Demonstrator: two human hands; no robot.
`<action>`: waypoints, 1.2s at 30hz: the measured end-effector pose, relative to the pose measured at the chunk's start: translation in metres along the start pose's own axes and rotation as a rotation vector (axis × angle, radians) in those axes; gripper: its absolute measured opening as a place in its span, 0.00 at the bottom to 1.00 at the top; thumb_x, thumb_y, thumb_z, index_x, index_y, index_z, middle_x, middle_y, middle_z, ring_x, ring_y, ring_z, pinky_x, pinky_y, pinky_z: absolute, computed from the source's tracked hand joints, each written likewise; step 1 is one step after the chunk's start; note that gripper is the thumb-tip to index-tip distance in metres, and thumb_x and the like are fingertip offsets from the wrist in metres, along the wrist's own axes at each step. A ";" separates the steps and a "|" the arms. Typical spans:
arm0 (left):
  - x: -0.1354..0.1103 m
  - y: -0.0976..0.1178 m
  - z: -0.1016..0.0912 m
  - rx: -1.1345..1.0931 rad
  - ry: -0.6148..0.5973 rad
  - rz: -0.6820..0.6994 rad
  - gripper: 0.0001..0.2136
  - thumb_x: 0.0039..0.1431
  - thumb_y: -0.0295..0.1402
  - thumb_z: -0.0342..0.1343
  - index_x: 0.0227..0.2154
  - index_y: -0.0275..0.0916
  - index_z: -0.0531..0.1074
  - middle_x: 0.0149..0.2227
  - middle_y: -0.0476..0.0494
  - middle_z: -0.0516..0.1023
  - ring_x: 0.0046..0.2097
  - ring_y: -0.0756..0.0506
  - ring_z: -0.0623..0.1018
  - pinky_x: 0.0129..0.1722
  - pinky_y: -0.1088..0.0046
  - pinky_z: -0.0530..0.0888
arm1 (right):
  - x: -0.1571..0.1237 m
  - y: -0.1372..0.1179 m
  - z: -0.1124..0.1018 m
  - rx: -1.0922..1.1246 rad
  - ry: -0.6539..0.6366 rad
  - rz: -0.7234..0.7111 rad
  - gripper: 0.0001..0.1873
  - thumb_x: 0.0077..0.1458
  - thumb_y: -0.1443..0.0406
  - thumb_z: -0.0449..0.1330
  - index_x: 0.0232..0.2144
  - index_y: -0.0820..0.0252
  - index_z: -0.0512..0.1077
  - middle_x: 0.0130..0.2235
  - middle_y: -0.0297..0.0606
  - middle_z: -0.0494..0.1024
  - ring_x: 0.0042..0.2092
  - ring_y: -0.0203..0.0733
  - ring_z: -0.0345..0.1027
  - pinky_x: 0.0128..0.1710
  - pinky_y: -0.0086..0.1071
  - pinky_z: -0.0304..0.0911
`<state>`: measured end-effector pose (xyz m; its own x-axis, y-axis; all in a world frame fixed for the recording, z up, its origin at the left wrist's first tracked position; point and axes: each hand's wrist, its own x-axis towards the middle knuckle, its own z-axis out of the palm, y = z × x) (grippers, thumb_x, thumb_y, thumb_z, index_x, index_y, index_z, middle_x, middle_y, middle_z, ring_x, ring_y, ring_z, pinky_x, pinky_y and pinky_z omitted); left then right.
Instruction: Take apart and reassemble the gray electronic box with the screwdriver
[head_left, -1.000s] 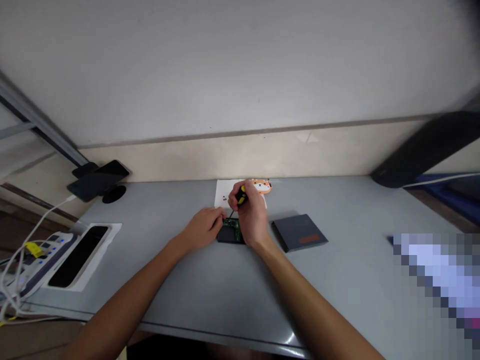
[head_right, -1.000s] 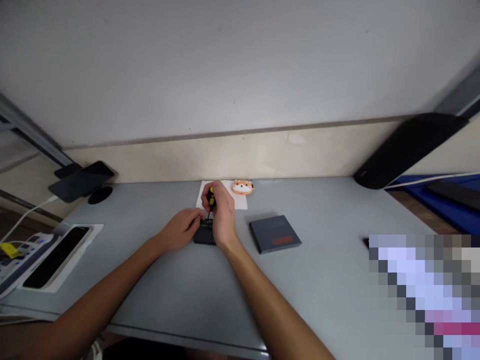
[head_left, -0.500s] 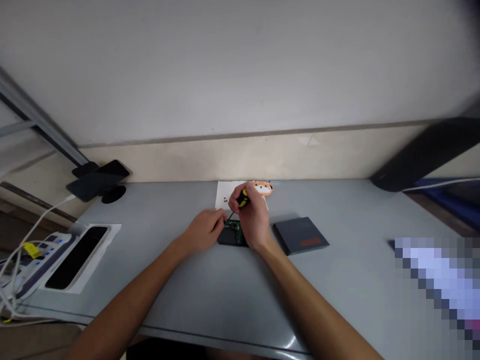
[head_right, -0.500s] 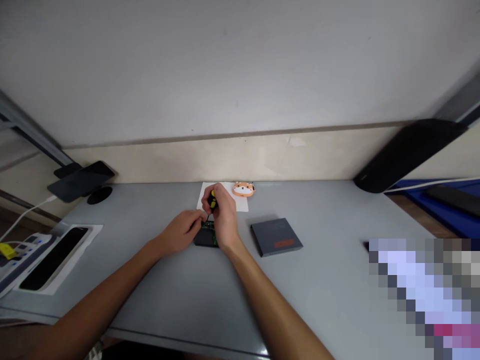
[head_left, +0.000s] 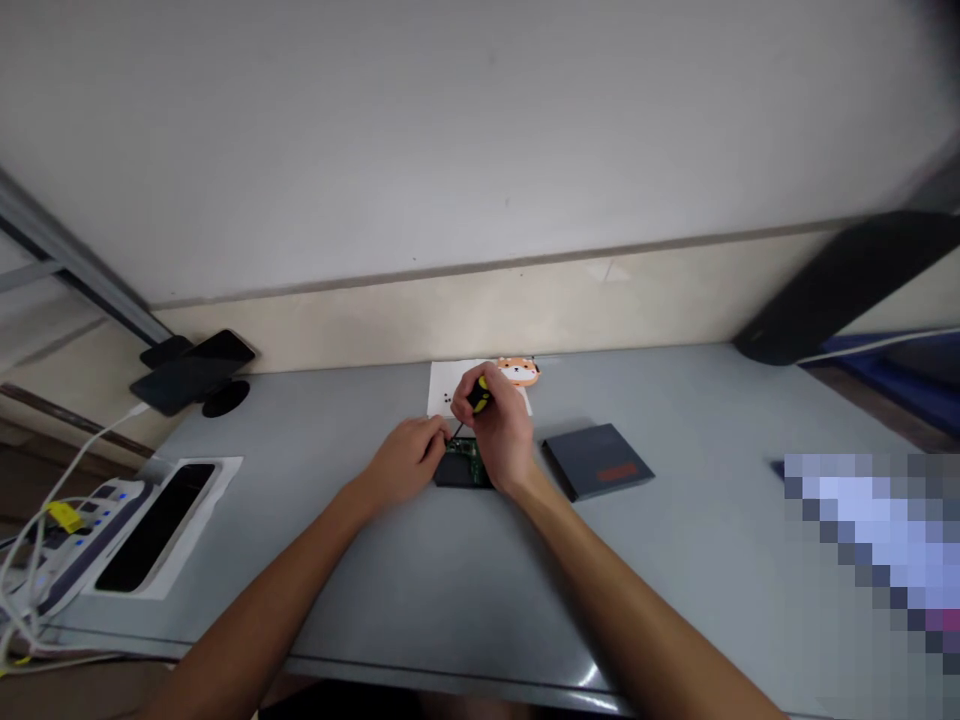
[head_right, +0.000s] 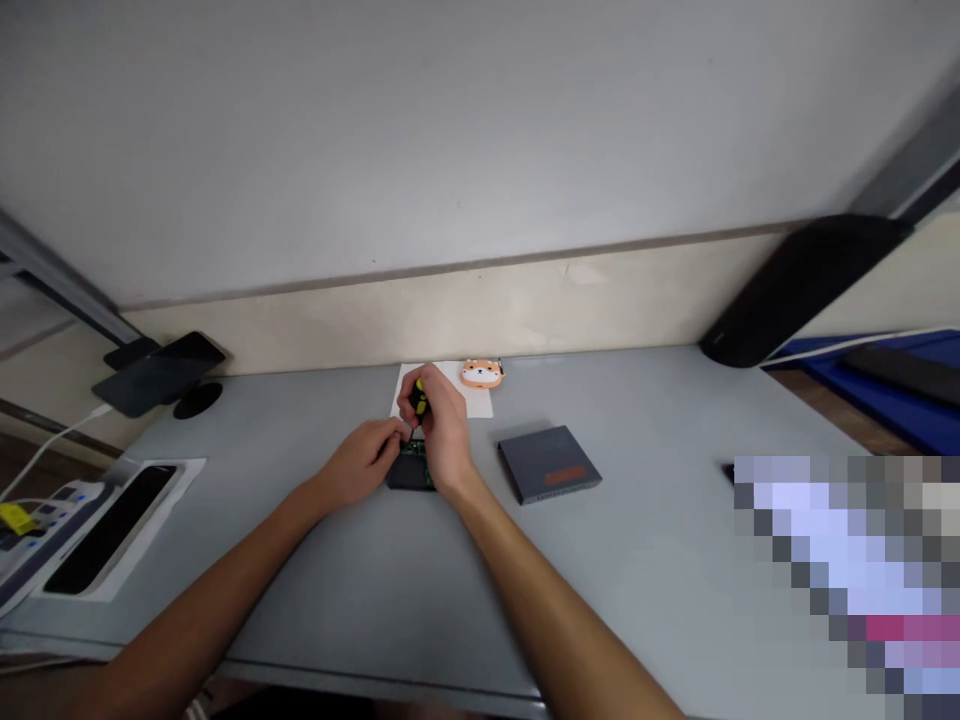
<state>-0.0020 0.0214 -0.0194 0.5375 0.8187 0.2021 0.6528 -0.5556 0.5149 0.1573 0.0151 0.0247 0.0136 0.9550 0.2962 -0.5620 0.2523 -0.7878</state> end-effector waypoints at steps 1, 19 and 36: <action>0.000 0.000 0.000 -0.003 -0.002 0.000 0.10 0.71 0.29 0.42 0.38 0.41 0.68 0.34 0.47 0.76 0.37 0.45 0.75 0.41 0.68 0.69 | 0.000 0.000 0.000 -0.005 -0.003 -0.006 0.18 0.65 0.52 0.54 0.27 0.56 0.68 0.24 0.31 0.61 0.26 0.36 0.53 0.28 0.33 0.52; -0.002 -0.003 0.004 -0.005 0.036 -0.011 0.10 0.71 0.28 0.42 0.39 0.41 0.69 0.39 0.46 0.78 0.42 0.44 0.77 0.46 0.65 0.71 | 0.001 -0.006 -0.004 0.070 0.001 0.002 0.18 0.66 0.55 0.54 0.27 0.57 0.69 0.25 0.32 0.62 0.26 0.35 0.52 0.29 0.33 0.49; -0.003 -0.006 0.004 -0.026 0.044 -0.031 0.09 0.71 0.28 0.45 0.39 0.41 0.70 0.39 0.46 0.78 0.43 0.45 0.76 0.46 0.67 0.71 | -0.002 -0.004 -0.001 0.096 0.002 0.007 0.19 0.67 0.55 0.53 0.26 0.57 0.70 0.23 0.32 0.61 0.26 0.36 0.51 0.28 0.33 0.47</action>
<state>-0.0052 0.0220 -0.0262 0.4929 0.8415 0.2212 0.6546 -0.5261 0.5429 0.1604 0.0123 0.0263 0.0112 0.9570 0.2900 -0.6388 0.2300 -0.7342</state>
